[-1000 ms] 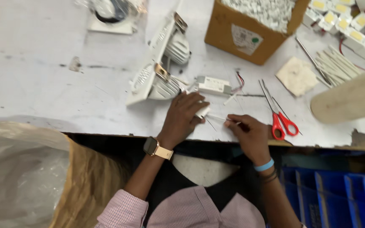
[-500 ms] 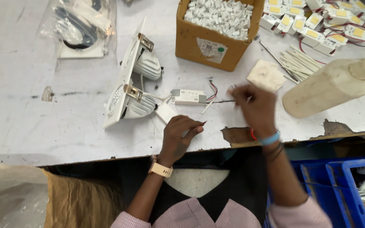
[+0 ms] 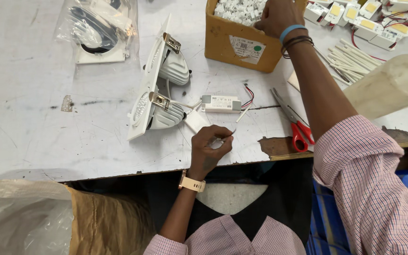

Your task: The person assembles LED light fixtures by connecting wires, inserting wire nuts, and wiping the fixture surfaces with a cloth. The person then places the assembled units into a plastic bag and continues with additional units.

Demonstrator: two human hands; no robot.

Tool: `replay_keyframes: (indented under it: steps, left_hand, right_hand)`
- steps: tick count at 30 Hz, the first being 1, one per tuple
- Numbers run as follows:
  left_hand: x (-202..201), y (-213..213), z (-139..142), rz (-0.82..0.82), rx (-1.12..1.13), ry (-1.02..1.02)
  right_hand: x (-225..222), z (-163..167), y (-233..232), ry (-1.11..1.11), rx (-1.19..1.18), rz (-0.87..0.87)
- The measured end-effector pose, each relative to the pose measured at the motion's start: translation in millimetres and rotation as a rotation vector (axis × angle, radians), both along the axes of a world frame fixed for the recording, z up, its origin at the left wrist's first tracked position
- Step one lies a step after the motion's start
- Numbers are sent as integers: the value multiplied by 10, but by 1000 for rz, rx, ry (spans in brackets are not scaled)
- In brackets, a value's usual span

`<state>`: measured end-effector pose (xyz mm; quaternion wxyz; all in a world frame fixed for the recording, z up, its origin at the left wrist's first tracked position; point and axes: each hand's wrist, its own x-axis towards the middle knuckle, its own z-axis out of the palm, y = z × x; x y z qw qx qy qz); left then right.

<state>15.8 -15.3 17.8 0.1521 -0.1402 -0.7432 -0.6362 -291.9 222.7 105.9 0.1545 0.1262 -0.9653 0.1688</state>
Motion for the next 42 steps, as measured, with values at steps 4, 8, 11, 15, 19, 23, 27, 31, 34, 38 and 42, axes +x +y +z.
replay_keyframes:
  steps: [4,8,11,15,19,23,27,31,34,38,42]
  left_hand:
    - [-15,-3,-49,-48,123,-54]
    - [-9,-32,-85,-24,91,-102]
    - [-6,-35,-104,-26,104,-106]
    - [9,-17,-95,12,106,-128]
    - [14,-5,-54,31,107,-163]
    - [13,4,-27,39,122,-151]
    - [17,4,-17,46,75,-120]
    - [24,-4,12,53,29,-138]
    - [25,-6,48,30,1,-133]
    - [24,-2,90,31,-32,-128]
    - [16,-3,105,15,-51,-77]
  right_hand:
    - [331,172,-15,100,-346,61]
    - [1458,210,-41,101,-766,357]
    - [2343,-188,-246,-246,-947,164]
    - [2854,-609,-486,-553,-1231,141]
    - [2922,-675,-614,-584,-1341,186]
    - [2955,-666,-582,-584,-1327,208]
    - [2961,-725,-500,-595,-1254,236]
    - [2964,-773,-466,-649,-1365,251]
    - [2991,-811,-467,-645,-1327,216]
    - [3016,-896,-455,-617,-1357,275]
    - [3014,-977,-429,-619,-1317,280]
